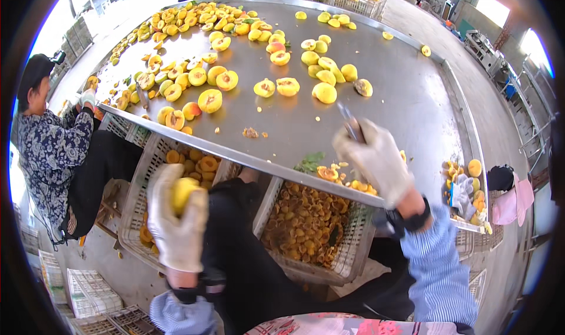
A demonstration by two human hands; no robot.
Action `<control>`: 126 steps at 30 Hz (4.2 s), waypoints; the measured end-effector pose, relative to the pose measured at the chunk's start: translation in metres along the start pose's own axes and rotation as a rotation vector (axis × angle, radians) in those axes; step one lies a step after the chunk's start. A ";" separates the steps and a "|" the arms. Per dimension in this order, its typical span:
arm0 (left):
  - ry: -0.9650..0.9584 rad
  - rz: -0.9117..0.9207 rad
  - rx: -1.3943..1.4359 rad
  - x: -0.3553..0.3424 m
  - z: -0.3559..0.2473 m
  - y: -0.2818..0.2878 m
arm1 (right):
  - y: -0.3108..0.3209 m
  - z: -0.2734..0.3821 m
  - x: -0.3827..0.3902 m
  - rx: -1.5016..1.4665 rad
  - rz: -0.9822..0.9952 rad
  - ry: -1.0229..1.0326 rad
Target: Pitting peaches at a metal sorting table using a specialized hand tool.
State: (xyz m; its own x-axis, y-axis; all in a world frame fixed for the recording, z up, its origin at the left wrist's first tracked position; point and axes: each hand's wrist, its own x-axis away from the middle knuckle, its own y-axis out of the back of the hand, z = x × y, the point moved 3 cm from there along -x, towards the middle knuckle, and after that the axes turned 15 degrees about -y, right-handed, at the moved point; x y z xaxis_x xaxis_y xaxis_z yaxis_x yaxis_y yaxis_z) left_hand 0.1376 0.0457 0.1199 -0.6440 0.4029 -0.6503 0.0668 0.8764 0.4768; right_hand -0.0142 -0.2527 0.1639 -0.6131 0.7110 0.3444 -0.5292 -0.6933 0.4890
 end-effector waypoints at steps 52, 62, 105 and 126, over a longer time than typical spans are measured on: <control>0.782 0.110 1.397 0.076 -0.040 -0.124 | -0.072 -0.066 0.096 0.227 0.007 0.364; 0.610 0.167 1.219 0.084 -0.039 -0.120 | -0.109 -0.072 0.092 0.605 0.039 0.304; 0.636 0.346 1.184 0.090 -0.037 -0.128 | -0.092 -0.111 0.082 -0.350 1.047 -0.584; 0.342 0.166 1.004 0.090 -0.051 -0.134 | -0.135 -0.156 0.097 -1.381 1.472 -0.682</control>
State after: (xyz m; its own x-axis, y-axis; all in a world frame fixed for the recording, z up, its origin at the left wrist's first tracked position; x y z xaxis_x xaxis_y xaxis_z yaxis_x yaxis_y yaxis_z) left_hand 0.0317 -0.0490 0.0273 -0.7381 0.5782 -0.3477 0.6685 0.6961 -0.2616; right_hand -0.0937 -0.1088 0.0066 -0.7897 -0.5953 0.1483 -0.1588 -0.0352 -0.9867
